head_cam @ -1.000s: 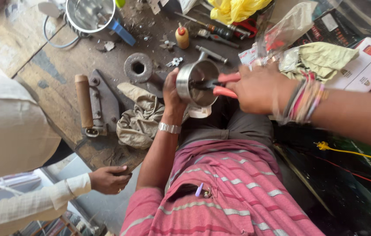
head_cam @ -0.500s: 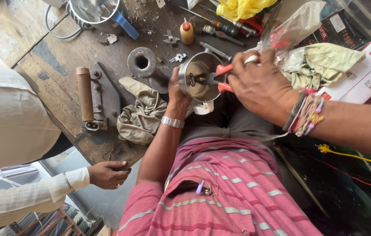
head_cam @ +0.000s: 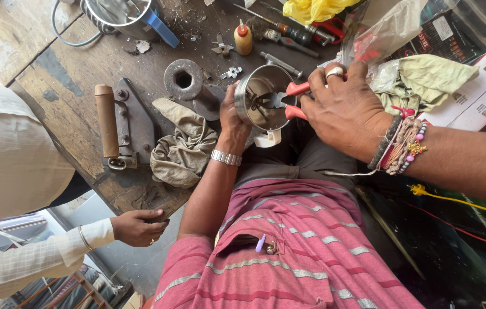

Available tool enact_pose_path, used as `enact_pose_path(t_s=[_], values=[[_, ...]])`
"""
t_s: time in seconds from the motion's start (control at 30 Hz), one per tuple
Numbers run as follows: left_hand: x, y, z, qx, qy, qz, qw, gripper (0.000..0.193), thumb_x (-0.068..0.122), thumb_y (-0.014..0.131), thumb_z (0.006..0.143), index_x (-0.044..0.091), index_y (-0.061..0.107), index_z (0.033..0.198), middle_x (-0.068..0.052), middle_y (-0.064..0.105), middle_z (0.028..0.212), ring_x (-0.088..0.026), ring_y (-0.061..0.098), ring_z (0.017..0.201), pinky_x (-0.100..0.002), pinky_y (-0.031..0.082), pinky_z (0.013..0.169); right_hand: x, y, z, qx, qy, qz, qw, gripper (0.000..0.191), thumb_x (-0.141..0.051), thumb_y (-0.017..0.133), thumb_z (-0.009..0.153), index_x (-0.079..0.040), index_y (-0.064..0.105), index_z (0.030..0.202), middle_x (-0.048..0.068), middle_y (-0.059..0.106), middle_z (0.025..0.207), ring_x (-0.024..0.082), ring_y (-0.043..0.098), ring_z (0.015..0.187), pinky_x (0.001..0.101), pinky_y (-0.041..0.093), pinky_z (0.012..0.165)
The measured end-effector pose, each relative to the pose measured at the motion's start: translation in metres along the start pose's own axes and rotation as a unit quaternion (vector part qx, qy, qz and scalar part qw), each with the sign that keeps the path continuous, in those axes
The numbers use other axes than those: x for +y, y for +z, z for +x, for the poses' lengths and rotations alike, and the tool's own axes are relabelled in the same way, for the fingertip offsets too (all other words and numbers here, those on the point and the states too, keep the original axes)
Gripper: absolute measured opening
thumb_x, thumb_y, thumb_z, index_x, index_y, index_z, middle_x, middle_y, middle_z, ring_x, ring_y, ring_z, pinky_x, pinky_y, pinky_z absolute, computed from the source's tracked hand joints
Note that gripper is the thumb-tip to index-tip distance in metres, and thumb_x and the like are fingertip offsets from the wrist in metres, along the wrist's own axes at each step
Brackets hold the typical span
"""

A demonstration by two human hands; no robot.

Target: The person disassembles a small metal appliance container, removes internal components, and uses pliers and a hammer to adjust parts inside. They then reassemble the container and place it on the workbench.

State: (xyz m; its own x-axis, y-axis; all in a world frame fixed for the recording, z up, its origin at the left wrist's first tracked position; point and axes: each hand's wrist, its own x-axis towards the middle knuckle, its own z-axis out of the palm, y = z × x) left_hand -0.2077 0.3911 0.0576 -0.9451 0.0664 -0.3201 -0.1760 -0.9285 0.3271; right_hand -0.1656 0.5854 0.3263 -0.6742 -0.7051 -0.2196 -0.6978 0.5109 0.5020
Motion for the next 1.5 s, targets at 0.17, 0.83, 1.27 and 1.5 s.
enact_pose_path(t_s=[0.17, 0.83, 1.27, 1.5], values=[[-0.004, -0.003, 0.003, -0.002, -0.016, -0.025, 1.0, 0.021, 0.017, 0.053, 0.105, 0.001, 0.065, 0.11, -0.008, 0.072, 0.097, -0.017, 0.073, 0.086, -0.031, 0.063, 0.076, 0.003, -0.002, 0.0, -0.018, -0.004, -0.006, 1.0, 0.035, -0.04, 0.048, 0.098, -0.015, 0.07, 0.11, 0.018, 0.061, 0.117, 0.035, 0.058, 0.109, 0.0609, 0.043, 0.081], [-0.009, 0.002, -0.002, -0.011, -0.037, -0.046, 0.998, 0.023, 0.022, 0.059, 0.106, 0.0, 0.066, 0.11, -0.011, 0.074, 0.099, -0.021, 0.074, 0.087, -0.036, 0.062, 0.078, 0.005, -0.006, -0.004, -0.023, 0.004, 0.003, 1.0, 0.041, -0.045, 0.043, 0.099, -0.018, 0.072, 0.109, 0.014, 0.062, 0.109, 0.034, 0.06, 0.104, 0.0629, 0.04, 0.082], [-0.005, -0.019, 0.0, 0.106, -0.048, -0.067, 0.991, 0.032, 0.038, 0.051, 0.104, 0.01, 0.058, 0.119, -0.012, 0.061, 0.118, -0.028, 0.062, 0.113, -0.055, 0.062, 0.091, 0.028, -0.017, -0.009, -0.098, 0.017, 0.014, 0.995, 0.038, -0.042, 0.044, 0.101, -0.018, 0.073, 0.109, 0.013, 0.063, 0.11, 0.03, 0.062, 0.098, 0.0554, 0.038, 0.084], [-0.005, -0.066, -0.026, 0.066, -0.092, -0.074, 0.991, 0.045, 0.039, 0.049, 0.1, 0.007, 0.059, 0.13, -0.017, 0.062, 0.128, -0.033, 0.062, 0.119, -0.054, 0.057, 0.098, 0.06, 0.058, 0.022, -0.186, 0.131, -0.035, 0.973, 0.041, -0.04, 0.045, 0.104, -0.017, 0.077, 0.111, 0.016, 0.063, 0.12, 0.035, 0.058, 0.109, 0.0572, 0.036, 0.087]])
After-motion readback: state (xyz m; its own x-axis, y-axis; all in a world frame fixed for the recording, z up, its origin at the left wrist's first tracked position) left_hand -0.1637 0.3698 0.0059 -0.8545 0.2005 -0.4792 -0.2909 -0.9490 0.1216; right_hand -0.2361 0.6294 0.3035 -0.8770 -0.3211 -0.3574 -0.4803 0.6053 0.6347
